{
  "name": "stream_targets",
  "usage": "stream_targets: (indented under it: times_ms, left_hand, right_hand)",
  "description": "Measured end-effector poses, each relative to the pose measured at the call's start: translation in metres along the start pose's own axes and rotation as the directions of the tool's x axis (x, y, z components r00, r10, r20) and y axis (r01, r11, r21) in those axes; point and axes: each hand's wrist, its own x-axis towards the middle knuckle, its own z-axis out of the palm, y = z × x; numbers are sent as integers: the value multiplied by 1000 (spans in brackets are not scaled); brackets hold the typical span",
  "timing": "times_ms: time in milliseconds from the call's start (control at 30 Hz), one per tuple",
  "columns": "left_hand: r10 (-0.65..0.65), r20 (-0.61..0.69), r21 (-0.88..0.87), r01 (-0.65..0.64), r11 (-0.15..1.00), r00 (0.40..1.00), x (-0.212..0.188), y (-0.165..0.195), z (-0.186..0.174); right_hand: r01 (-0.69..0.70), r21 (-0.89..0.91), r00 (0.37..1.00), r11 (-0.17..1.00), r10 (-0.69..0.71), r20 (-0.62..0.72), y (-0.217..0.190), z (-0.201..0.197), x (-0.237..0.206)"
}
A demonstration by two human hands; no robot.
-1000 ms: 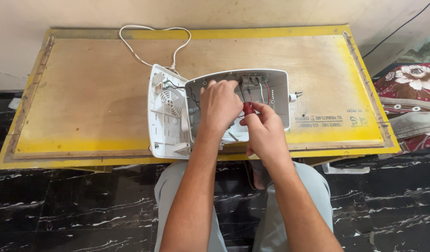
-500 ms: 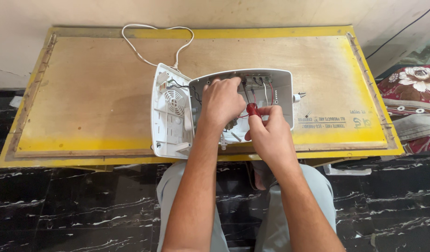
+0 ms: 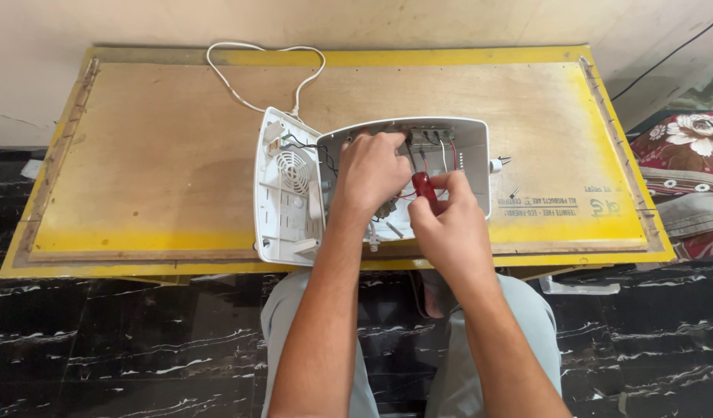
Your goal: The person uses a red screwdriver to unscrew the base of a small white electric appliance, separates the base cover from the housing to expose the motor and wiring, then works on the internal components and wires, manipulating the wiring and repositioning the cover.
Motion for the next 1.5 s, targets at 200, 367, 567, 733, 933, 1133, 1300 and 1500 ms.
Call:
stream_targets:
  times_ms: [200, 367, 567, 733, 933, 1133, 1300, 1500]
  left_hand:
    - [-30, 57, -3, 30, 1000, 998, 2, 0, -2]
    - [-58, 70, 9, 58, 998, 996, 1, -2, 3]
    - [116, -186, 62, -106, 992, 976, -10, 2, 9]
    - [84, -172, 7, -84, 996, 981, -18, 13, -2]
    - [399, -498, 170, -365, 916, 770, -8, 9, -7]
    - [284, -390, 107, -263, 959, 876, -6, -1, 6]
    - [230, -395, 76, -218, 973, 889, -3, 2, 9]
    - [244, -398, 67, -237, 969, 885, -3, 3, 6]
  right_hand:
    - [165, -219, 976, 962, -192, -107, -9, 1, -14]
    - [285, -202, 935, 937, -318, -159, -11, 3, -18]
    - [167, -89, 977, 982, -177, -123, -12, -1, -17]
    - [120, -65, 991, 991, -123, -48, -10, -6, -13]
    - [104, -33, 994, 994, -105, -39, -4, -7, -8]
    - [34, 46, 999, 998, -33, -16, 2, -7, 0]
    - [70, -64, 995, 996, -74, -71, 3, -4, -3]
    - [73, -95, 992, 993, -83, -98, 2, 1, -5]
